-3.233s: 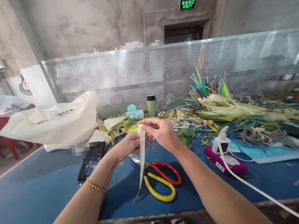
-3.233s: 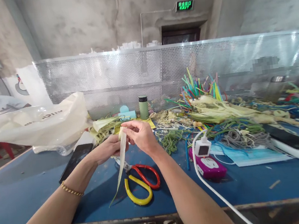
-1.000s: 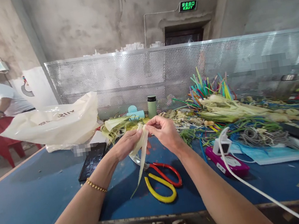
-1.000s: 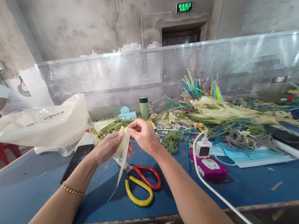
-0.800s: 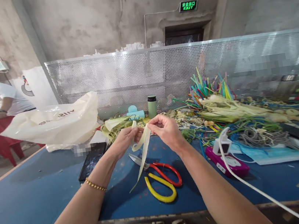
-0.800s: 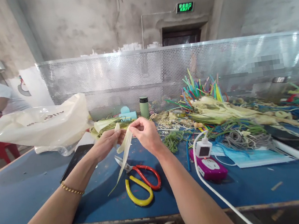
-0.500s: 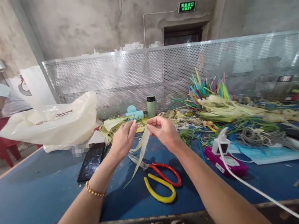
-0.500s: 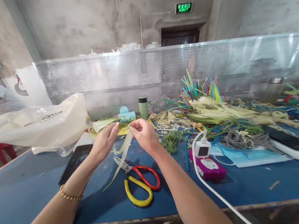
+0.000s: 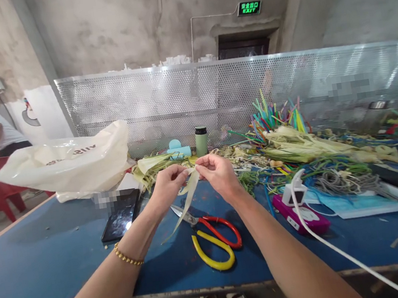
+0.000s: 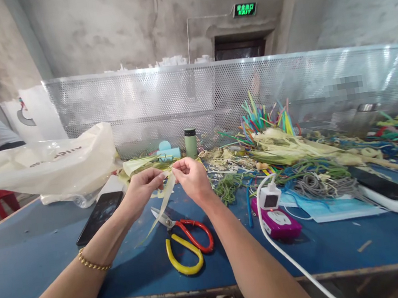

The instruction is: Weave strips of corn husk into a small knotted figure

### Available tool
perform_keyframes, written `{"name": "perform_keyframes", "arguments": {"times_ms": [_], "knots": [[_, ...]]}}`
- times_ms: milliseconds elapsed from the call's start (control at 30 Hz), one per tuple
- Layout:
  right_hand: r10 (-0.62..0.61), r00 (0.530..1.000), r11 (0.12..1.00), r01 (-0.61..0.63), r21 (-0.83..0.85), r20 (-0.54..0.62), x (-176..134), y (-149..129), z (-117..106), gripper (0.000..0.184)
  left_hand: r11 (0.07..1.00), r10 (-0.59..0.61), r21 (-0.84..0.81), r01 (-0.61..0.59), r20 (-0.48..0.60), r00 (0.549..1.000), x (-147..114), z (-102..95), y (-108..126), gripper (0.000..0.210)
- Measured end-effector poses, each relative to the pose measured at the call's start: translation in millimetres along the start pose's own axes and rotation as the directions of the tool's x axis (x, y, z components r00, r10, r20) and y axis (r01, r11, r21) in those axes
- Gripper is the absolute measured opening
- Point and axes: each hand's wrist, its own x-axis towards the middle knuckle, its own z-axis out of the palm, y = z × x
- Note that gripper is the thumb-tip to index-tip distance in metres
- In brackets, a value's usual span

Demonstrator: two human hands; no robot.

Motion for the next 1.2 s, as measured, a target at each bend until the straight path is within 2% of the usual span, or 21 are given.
{"name": "perform_keyframes", "arguments": {"times_ms": [233, 433, 567, 733, 833, 967, 1100, 1200], "knots": [[-0.042, 0.999, 0.998, 0.042, 0.037, -0.022, 0.4, 1.8, 2.3, 0.016, 0.984, -0.068, -0.168, 0.067, -0.005, 0.998, -5.5, 6.3, 7.2, 0.018], [-0.027, 1.0, 0.994, 0.026, 0.11, 0.006, -4.5, -3.3, 8.7, 0.016, 0.983, -0.112, -0.159, 0.088, -0.146, 0.983, -4.2, 12.0, -1.8, 0.022], [-0.007, 1.0, 0.992, 0.003, 0.129, 0.025, -6.4, -4.7, 9.5, 0.016, 0.966, -0.14, -0.238, 0.103, -0.142, 0.98, -3.1, 12.4, -4.1, 0.026], [-0.009, 0.999, 0.989, 0.004, 0.146, 0.032, -6.2, -2.4, 9.1, 0.017, 0.965, -0.163, -0.23, 0.129, -0.135, 0.977, -4.1, 13.5, -2.8, 0.03], [-0.014, 0.999, 0.988, 0.008, 0.155, 0.043, -6.5, -2.0, 9.9, 0.018, 0.956, -0.143, -0.272, 0.109, -0.107, 0.984, -4.5, 14.3, -3.2, 0.027], [0.001, 0.999, 0.987, -0.01, 0.158, 0.054, -6.7, -2.3, 10.7, 0.02, 0.952, -0.114, -0.298, 0.073, -0.124, 0.986, -4.1, 15.0, -5.9, 0.023], [-0.002, 0.998, 0.988, -0.007, 0.152, 0.06, -6.2, -2.4, 9.8, 0.02, 0.959, -0.097, -0.278, 0.058, -0.128, 0.987, -3.3, 14.6, -7.2, 0.021], [-0.015, 0.998, 0.992, 0.006, 0.126, 0.066, -6.8, -4.2, 9.2, 0.019, 0.978, -0.071, -0.205, 0.035, -0.172, 0.983, -2.7, 13.8, -6.7, 0.02]]}}
